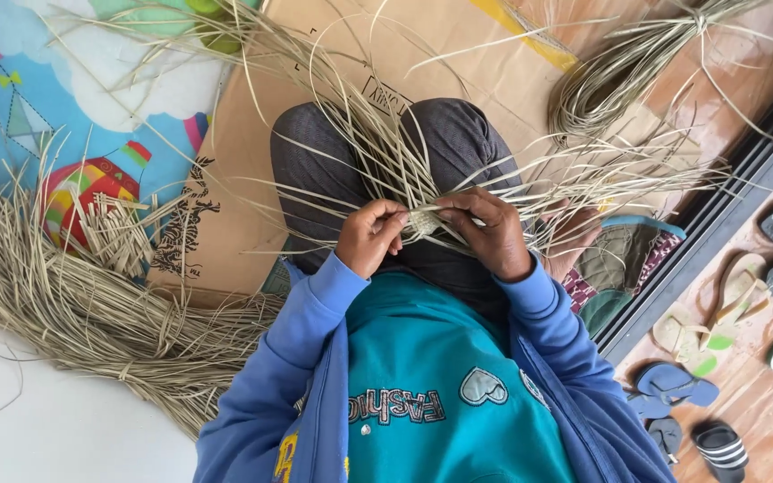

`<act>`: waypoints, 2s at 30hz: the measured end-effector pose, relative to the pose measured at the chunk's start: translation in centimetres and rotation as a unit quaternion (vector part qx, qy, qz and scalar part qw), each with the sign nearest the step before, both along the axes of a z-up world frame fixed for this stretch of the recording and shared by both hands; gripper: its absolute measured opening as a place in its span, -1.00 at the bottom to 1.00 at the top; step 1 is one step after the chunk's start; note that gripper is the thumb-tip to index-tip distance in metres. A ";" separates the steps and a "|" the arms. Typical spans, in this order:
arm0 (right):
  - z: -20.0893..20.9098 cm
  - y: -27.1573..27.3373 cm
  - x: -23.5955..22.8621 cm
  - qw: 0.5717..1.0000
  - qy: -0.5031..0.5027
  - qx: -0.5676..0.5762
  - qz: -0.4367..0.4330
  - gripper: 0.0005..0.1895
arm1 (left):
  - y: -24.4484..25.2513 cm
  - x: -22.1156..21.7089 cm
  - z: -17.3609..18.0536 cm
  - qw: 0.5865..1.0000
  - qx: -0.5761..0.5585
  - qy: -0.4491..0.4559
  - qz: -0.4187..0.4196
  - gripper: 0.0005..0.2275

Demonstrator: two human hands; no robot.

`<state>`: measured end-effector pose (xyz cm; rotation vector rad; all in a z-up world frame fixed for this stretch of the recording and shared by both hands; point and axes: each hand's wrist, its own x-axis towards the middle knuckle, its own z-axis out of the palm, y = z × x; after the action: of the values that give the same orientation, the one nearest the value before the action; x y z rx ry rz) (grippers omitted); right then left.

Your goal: Weaving dried grass strands together to create a bundle or mat.

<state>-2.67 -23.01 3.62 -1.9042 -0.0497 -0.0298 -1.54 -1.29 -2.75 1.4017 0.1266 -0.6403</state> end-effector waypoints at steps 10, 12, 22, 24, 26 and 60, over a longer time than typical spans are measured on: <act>4.5 -1.1 -0.6 0.992 0.016 -0.089 0.084 -0.46 | -0.8 -1.1 -0.1 0.999 -0.028 0.031 -0.011 -0.86; 5.1 -1.5 -0.8 0.990 0.043 -0.097 0.095 -0.55 | -0.5 -1.2 -0.9 0.999 -0.025 0.033 -0.018 -0.85; 5.1 -2.5 -0.9 0.996 0.067 0.002 0.054 -0.76 | 0.6 -2.0 -3.5 0.997 -0.050 0.056 0.004 -0.84; 5.4 -2.4 -0.6 0.997 0.062 -0.026 0.039 -0.79 | 0.4 -1.9 -2.5 0.991 -0.067 0.100 0.053 -0.76; 4.9 -2.5 -1.0 0.997 0.061 -0.041 0.036 -0.83 | 0.5 -2.2 -3.3 0.994 -0.052 0.085 0.047 -0.77; 3.8 -2.5 -1.5 0.982 0.009 -0.173 0.079 -0.95 | -0.1 -1.9 -2.1 0.997 -0.008 0.076 0.014 -0.69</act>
<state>-4.14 -25.51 7.38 -2.2417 -0.2067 0.1104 -3.41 -1.37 -4.86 1.3323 0.2612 -0.7224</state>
